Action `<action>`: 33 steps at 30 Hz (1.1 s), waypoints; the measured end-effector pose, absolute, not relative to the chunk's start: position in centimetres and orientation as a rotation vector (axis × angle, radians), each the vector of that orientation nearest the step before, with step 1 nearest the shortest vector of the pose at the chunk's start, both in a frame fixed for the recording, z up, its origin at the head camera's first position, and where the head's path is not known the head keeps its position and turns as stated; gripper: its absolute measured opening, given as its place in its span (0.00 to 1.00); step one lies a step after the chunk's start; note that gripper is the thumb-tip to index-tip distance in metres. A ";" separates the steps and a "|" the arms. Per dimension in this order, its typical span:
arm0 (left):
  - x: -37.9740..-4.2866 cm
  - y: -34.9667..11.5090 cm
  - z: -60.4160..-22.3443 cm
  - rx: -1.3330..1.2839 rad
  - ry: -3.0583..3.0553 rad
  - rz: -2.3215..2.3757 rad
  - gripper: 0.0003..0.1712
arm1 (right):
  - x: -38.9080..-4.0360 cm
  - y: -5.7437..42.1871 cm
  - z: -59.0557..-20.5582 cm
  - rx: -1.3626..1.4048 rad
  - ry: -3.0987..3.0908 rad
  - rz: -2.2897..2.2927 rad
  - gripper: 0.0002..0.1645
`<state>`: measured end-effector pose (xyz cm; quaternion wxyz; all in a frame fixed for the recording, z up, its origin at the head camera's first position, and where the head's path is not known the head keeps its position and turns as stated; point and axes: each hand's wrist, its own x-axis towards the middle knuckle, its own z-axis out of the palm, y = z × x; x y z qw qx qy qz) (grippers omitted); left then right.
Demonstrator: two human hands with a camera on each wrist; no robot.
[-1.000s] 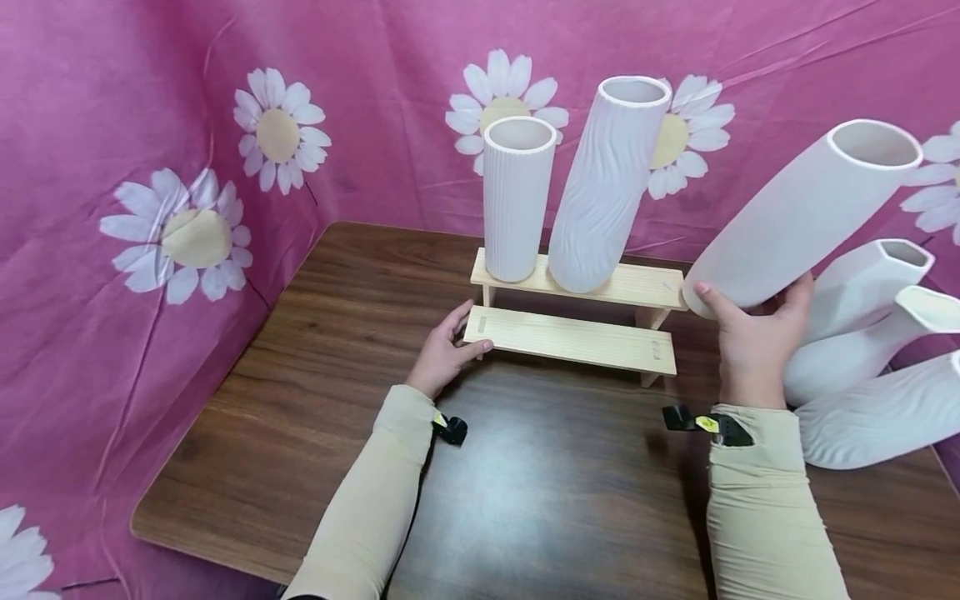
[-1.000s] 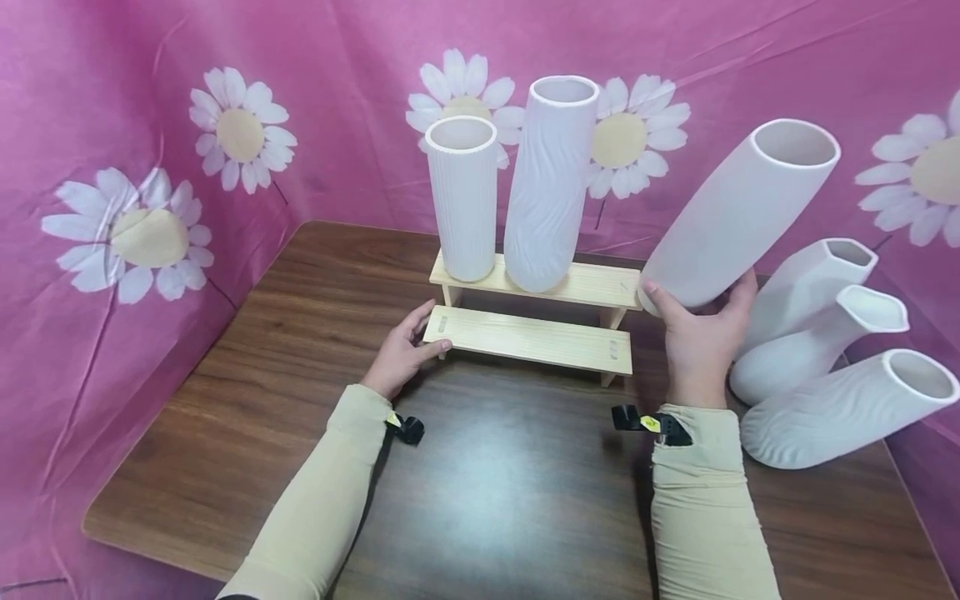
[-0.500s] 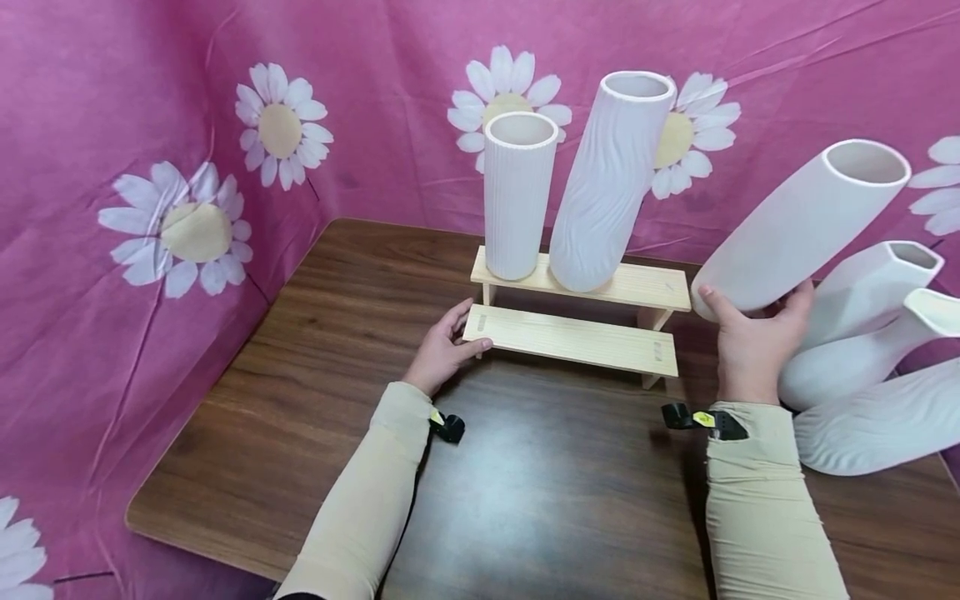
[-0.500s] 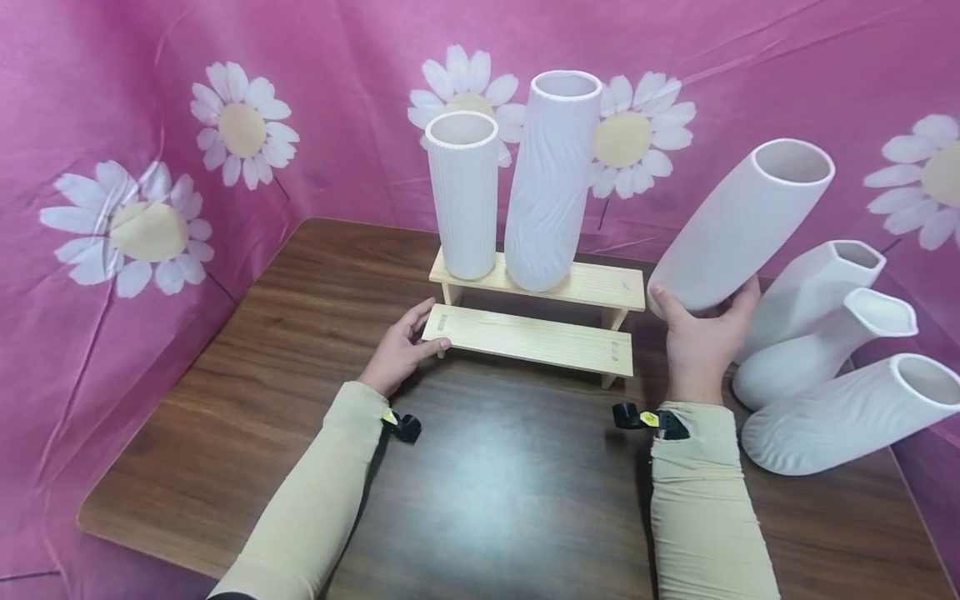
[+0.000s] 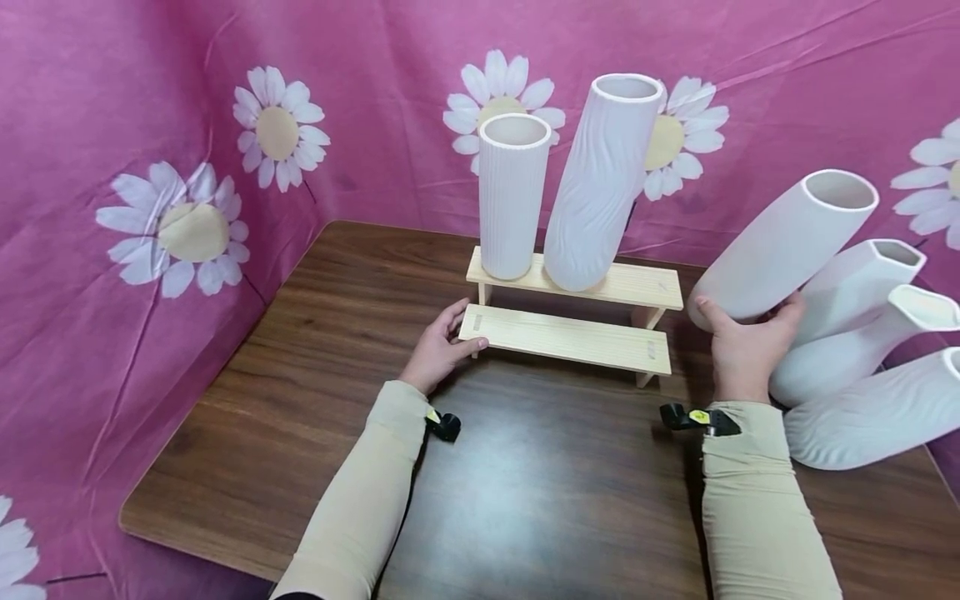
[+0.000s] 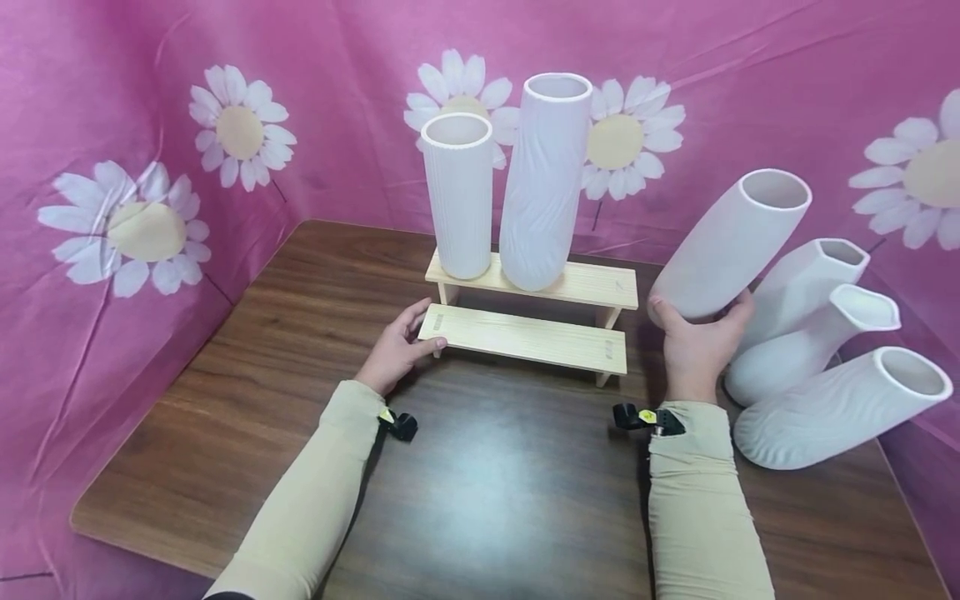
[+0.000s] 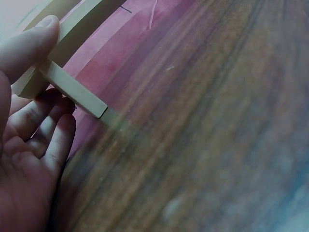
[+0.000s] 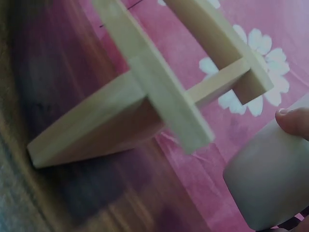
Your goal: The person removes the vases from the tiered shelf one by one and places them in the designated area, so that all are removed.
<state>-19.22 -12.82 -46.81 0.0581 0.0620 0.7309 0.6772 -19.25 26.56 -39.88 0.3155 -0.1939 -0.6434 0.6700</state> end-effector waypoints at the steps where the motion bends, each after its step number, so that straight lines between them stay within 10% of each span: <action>1: -19.2 -12.8 -46.8 0.185 2.215 2.053 0.49 | -19.2 26.6 -40.0 -0.521 -1.702 1.766 0.58; 33: -19.3 -12.8 -46.9 0.182 2.177 2.082 0.48 | -19.6 28.1 -44.7 -0.784 -1.985 1.576 0.59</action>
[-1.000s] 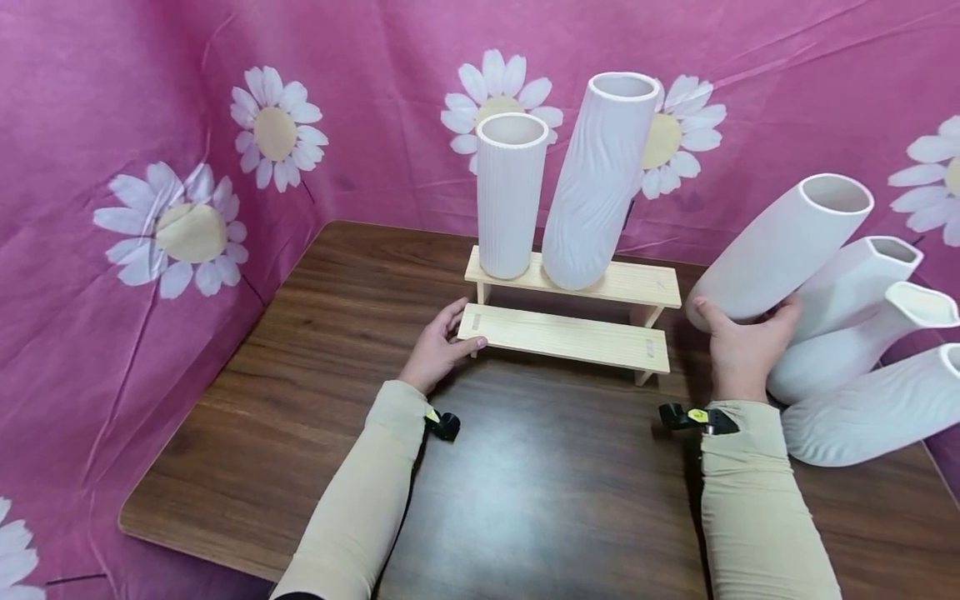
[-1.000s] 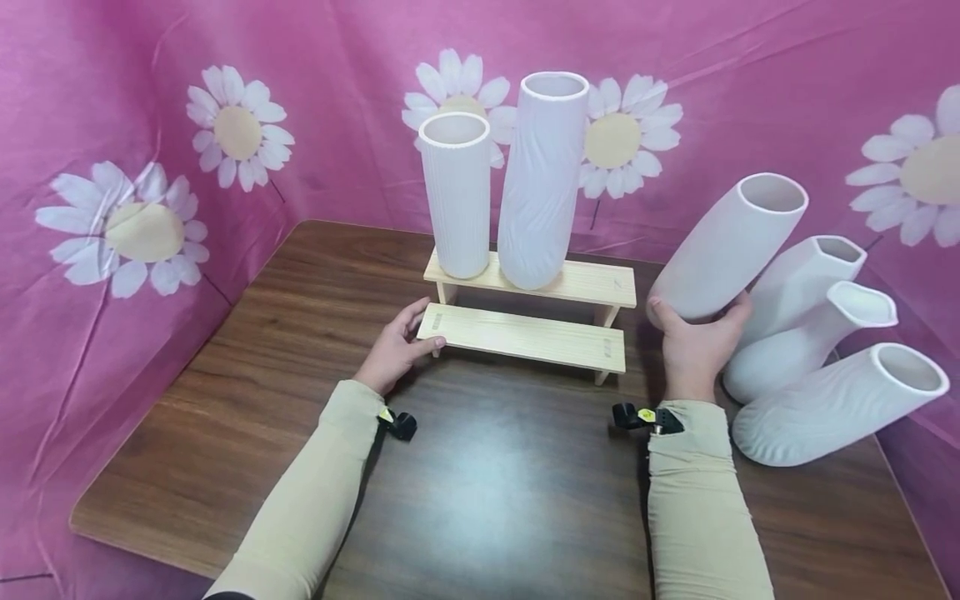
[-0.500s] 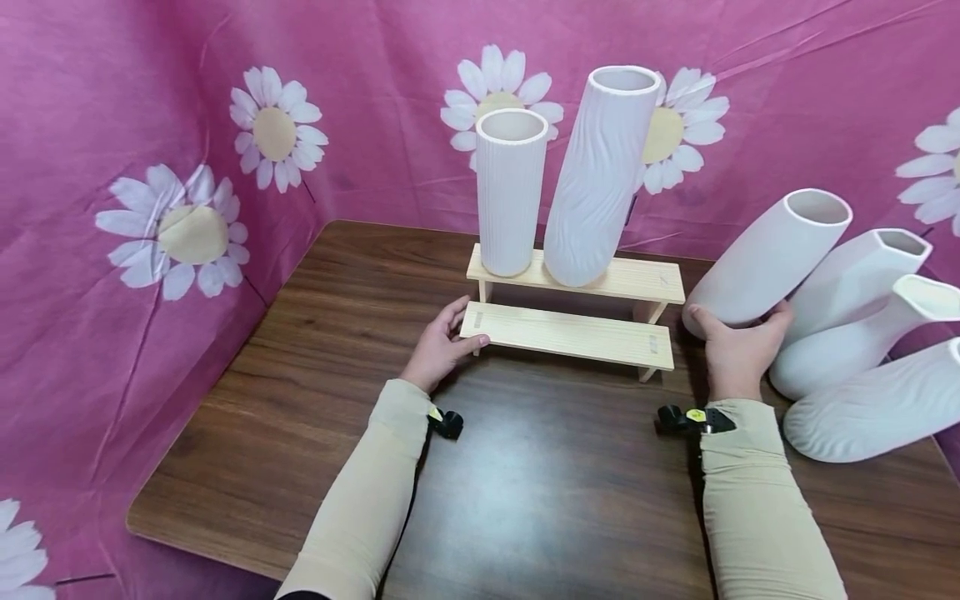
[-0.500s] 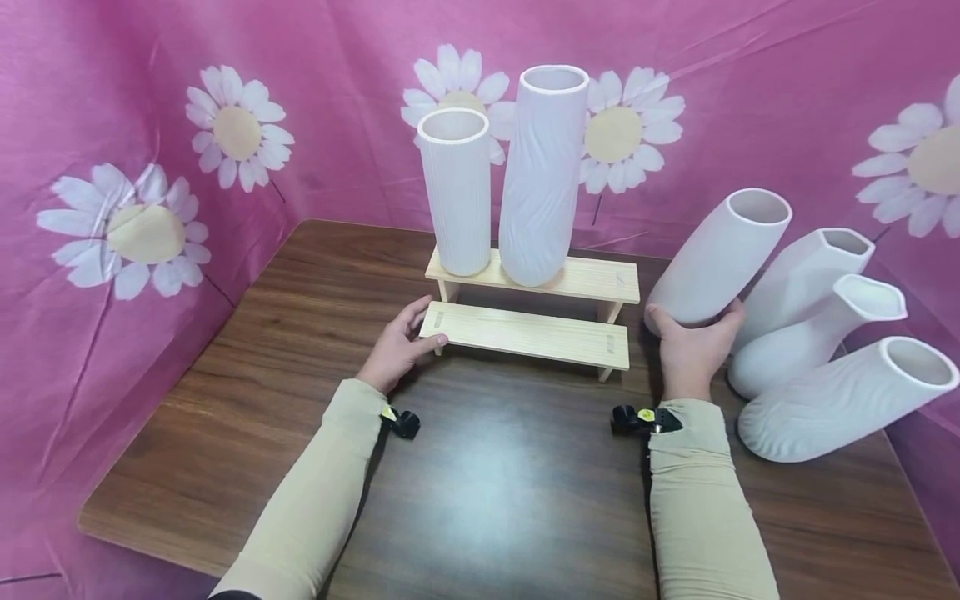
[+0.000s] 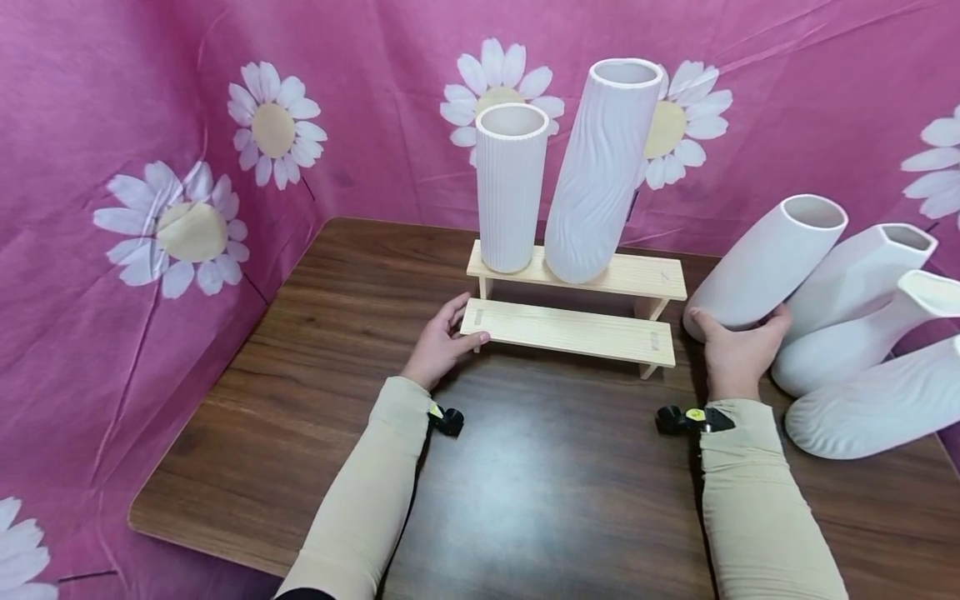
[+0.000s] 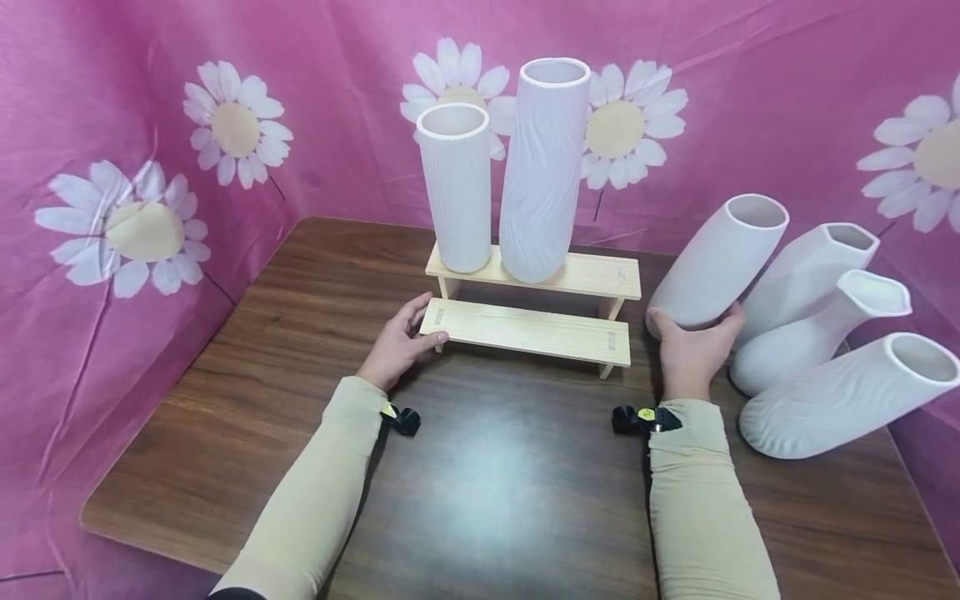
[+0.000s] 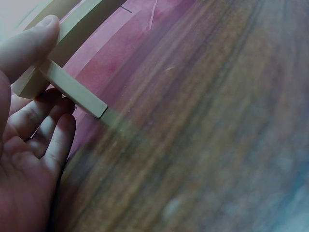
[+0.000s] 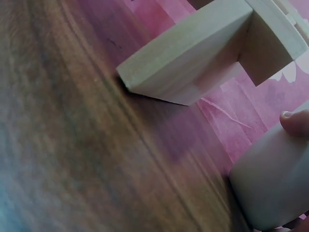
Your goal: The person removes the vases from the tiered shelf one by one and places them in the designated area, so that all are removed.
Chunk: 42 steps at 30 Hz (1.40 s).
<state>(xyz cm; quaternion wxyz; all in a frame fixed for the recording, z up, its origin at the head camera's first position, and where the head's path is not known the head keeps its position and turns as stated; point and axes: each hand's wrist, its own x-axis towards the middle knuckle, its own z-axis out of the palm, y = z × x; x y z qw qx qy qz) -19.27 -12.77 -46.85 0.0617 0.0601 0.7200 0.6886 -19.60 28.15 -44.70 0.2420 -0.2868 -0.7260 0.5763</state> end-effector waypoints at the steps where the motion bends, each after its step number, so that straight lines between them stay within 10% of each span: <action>1: -19.3 -12.7 -46.8 0.183 2.178 2.084 0.48 | -19.6 28.2 -44.7 -0.775 -1.990 1.567 0.59; 42: -19.3 -12.6 -46.8 0.180 2.179 2.093 0.48 | -18.5 28.1 -43.4 -0.660 -1.696 1.870 0.55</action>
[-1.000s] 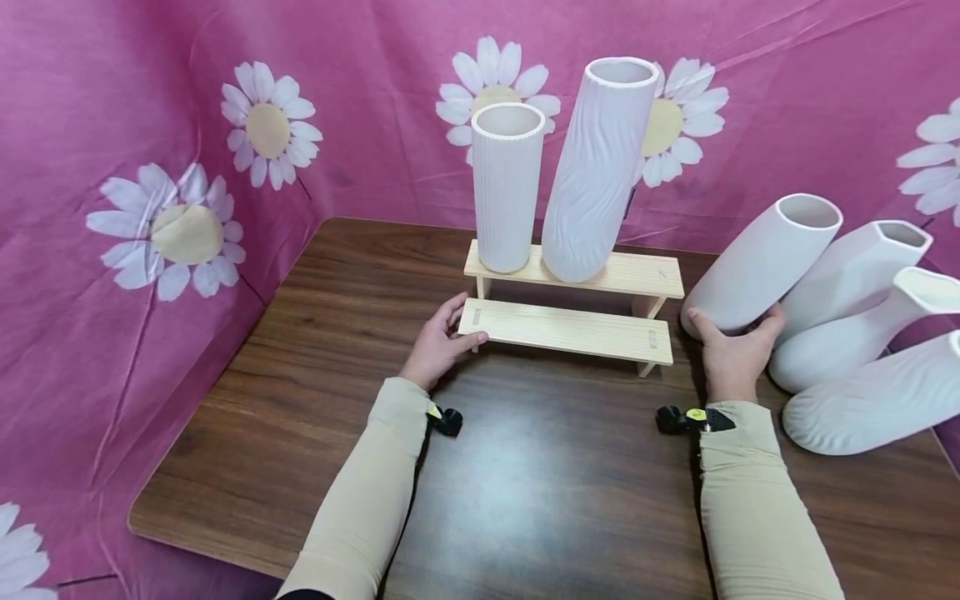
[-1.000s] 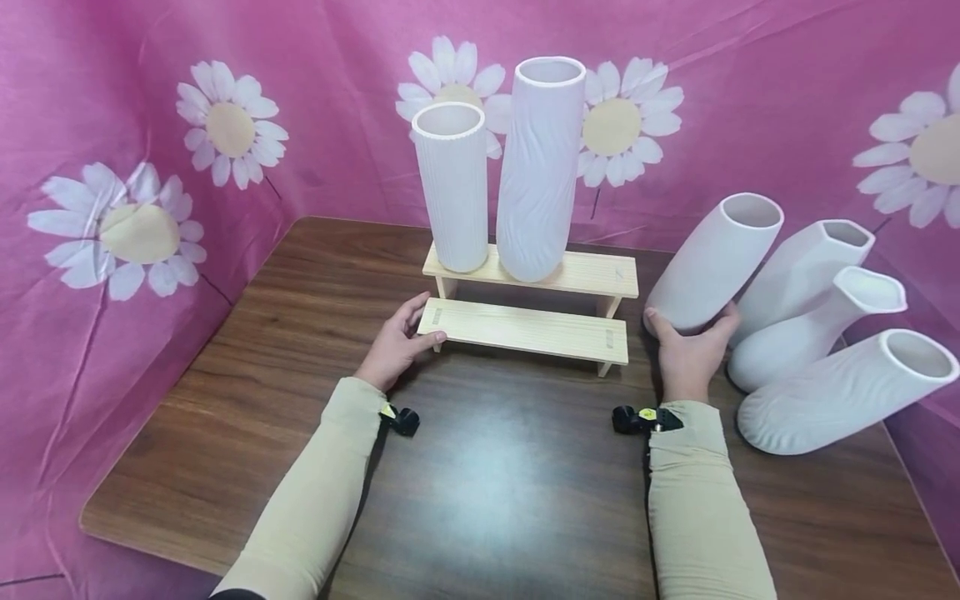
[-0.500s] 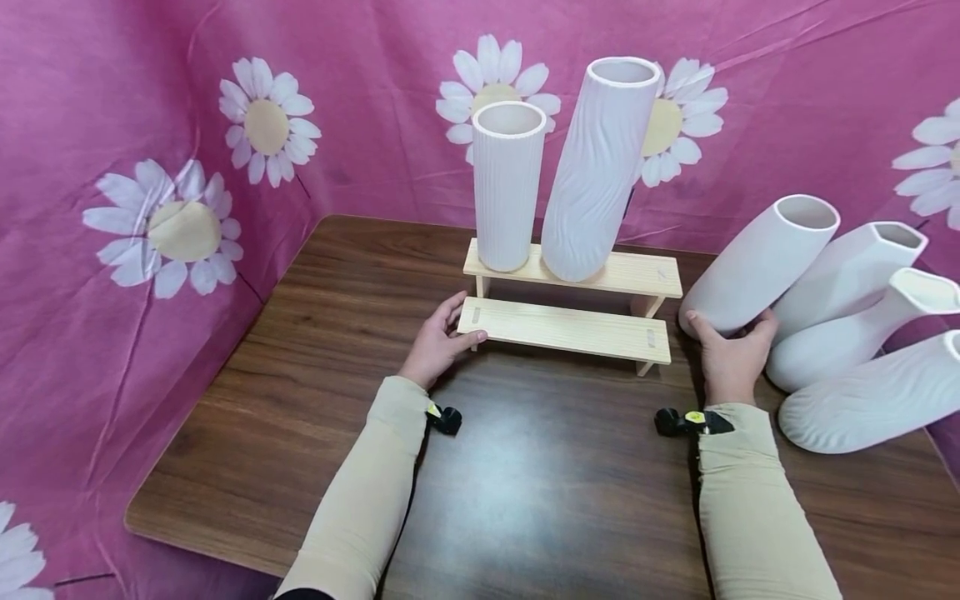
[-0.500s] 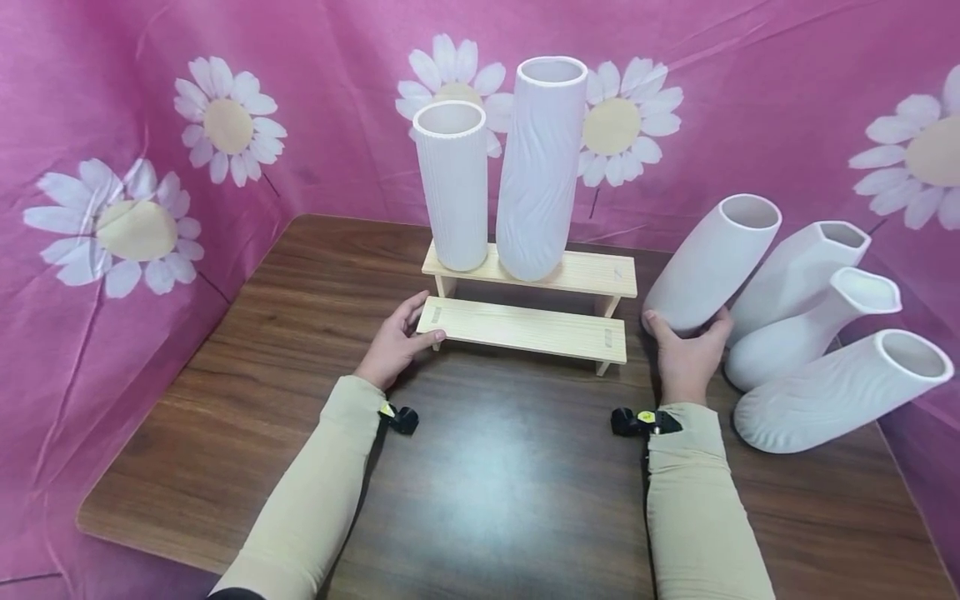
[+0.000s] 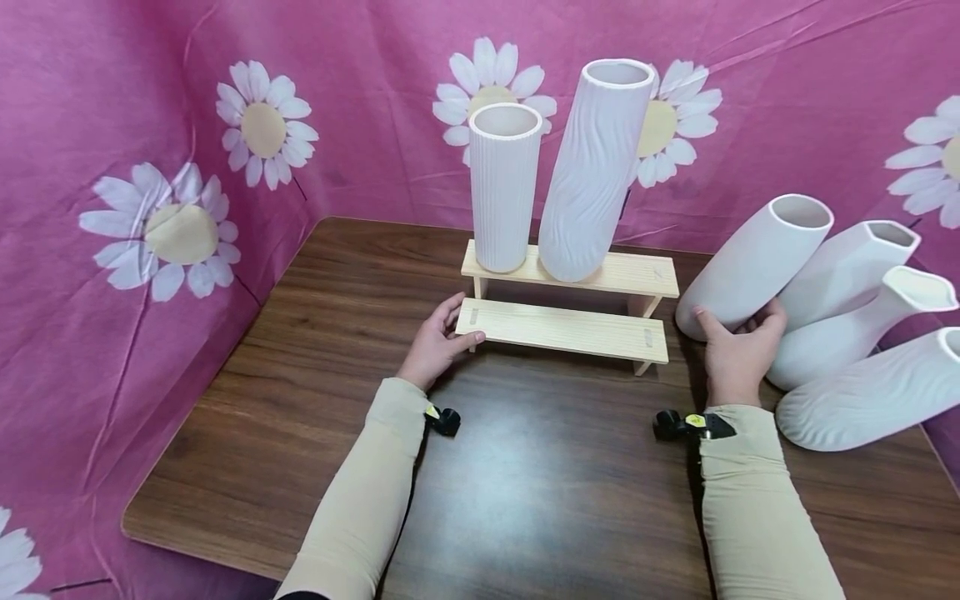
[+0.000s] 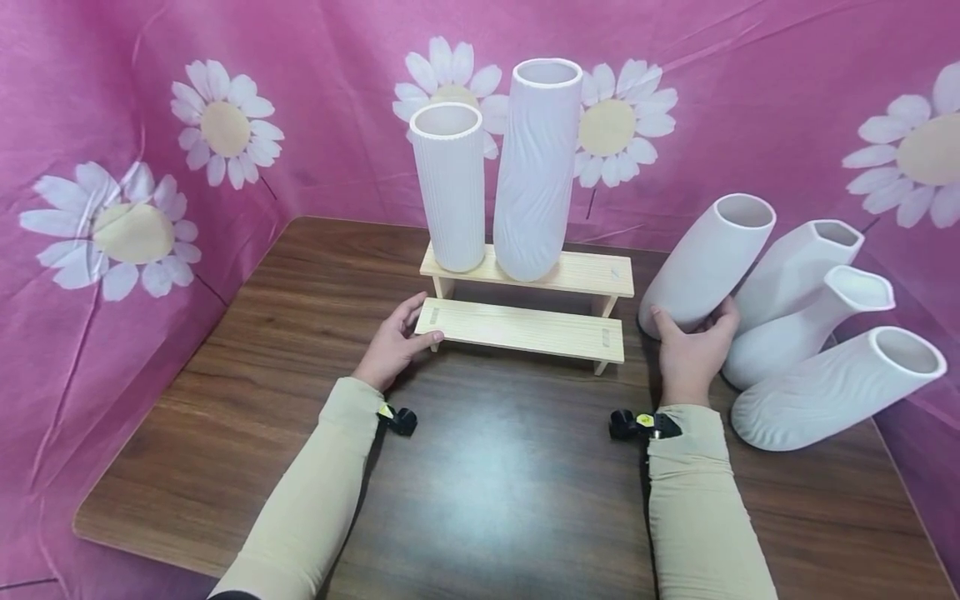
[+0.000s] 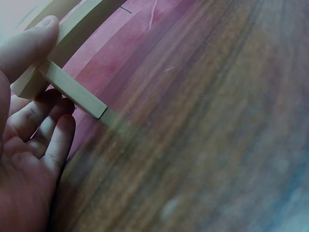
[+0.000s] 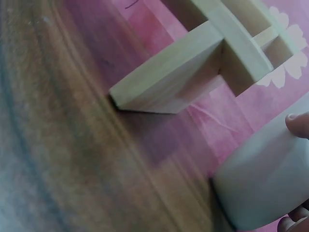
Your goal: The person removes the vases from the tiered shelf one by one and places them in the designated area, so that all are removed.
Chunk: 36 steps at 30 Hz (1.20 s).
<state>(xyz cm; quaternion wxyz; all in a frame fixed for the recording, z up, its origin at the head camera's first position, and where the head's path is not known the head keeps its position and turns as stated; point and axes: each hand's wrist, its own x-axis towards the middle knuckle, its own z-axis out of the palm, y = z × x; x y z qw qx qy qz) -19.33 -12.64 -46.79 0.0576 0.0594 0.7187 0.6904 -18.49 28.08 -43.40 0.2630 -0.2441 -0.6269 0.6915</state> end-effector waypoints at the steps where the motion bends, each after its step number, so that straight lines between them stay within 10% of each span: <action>1: -19.3 -12.6 -46.8 0.180 2.181 2.091 0.48 | -18.5 28.1 -43.2 -0.653 -1.680 1.883 0.55; 36: -19.2 -12.6 -46.6 0.178 2.172 2.095 0.48 | -15.1 23.0 -32.8 -0.291 -1.217 1.933 0.45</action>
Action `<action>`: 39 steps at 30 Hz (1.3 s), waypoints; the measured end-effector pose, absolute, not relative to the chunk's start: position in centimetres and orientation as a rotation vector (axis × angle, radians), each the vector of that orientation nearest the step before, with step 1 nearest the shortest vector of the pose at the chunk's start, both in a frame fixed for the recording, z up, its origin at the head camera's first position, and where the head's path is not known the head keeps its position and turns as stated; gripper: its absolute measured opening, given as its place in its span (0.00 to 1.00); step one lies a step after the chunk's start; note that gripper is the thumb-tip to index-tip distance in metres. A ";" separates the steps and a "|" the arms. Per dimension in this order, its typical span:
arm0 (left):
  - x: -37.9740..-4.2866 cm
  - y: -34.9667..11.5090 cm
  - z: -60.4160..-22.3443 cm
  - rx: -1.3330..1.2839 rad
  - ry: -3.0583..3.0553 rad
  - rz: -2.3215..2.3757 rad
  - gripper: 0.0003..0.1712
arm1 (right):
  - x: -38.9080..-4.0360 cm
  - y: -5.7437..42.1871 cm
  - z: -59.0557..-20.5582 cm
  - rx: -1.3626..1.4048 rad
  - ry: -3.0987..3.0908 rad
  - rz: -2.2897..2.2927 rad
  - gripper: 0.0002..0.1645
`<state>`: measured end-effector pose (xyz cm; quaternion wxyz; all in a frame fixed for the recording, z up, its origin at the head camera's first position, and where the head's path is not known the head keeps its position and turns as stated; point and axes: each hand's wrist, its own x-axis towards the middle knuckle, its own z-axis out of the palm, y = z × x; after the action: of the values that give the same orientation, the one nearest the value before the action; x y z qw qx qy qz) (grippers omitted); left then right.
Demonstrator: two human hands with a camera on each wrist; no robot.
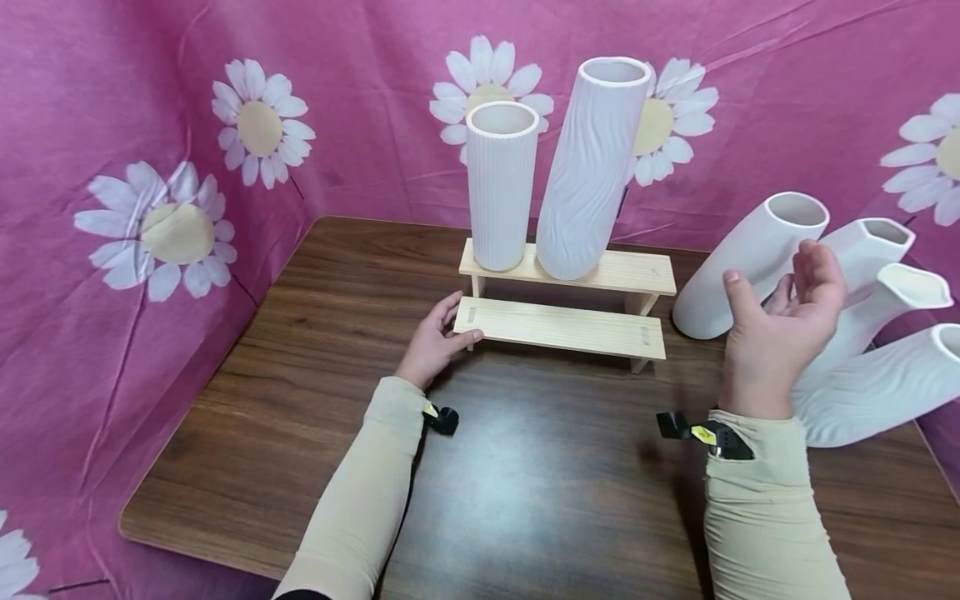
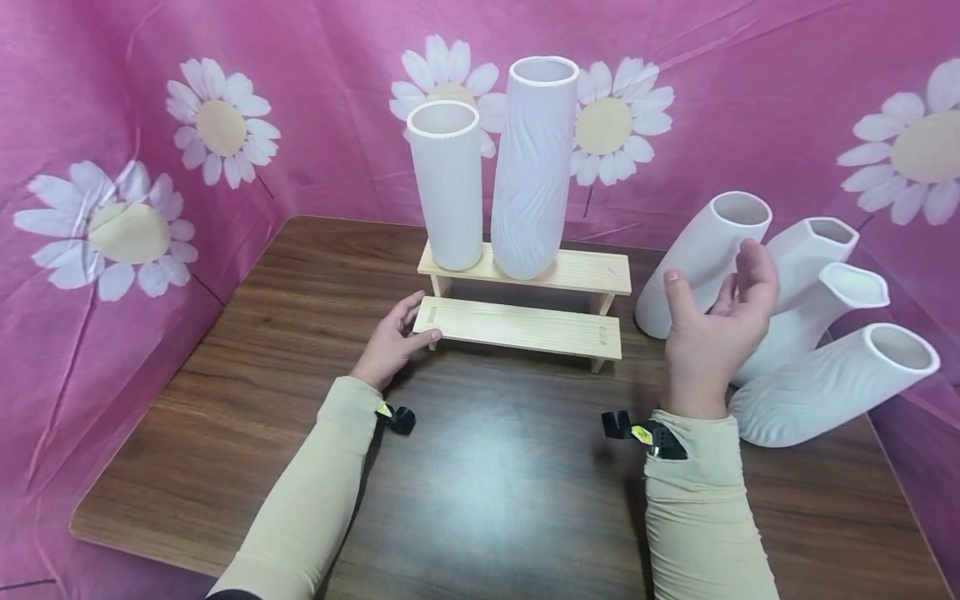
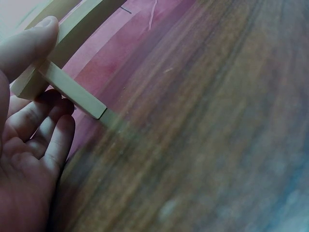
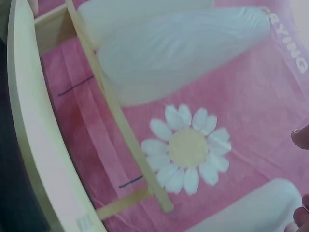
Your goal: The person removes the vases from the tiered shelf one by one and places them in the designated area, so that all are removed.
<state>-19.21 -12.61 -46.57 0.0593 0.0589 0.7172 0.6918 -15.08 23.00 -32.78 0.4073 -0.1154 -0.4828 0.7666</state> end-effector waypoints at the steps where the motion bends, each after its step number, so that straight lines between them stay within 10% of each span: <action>1: -19.2 -12.6 -46.6 0.179 2.170 2.094 0.48 | -15.1 22.7 -32.8 -0.276 -1.217 1.937 0.45; 20: -19.3 -12.4 -47.0 0.189 2.166 2.101 0.49 | -17.1 18.7 -34.6 0.095 -1.648 2.248 0.42; 39: -19.0 -12.6 -46.6 0.197 2.131 2.135 0.48 | -22.3 15.7 -34.6 0.286 -2.144 2.220 0.63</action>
<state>-19.04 -12.57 -46.65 0.0592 0.0652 0.7036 0.7051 -22.29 15.67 -34.59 0.0210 0.0922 -0.6916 0.7161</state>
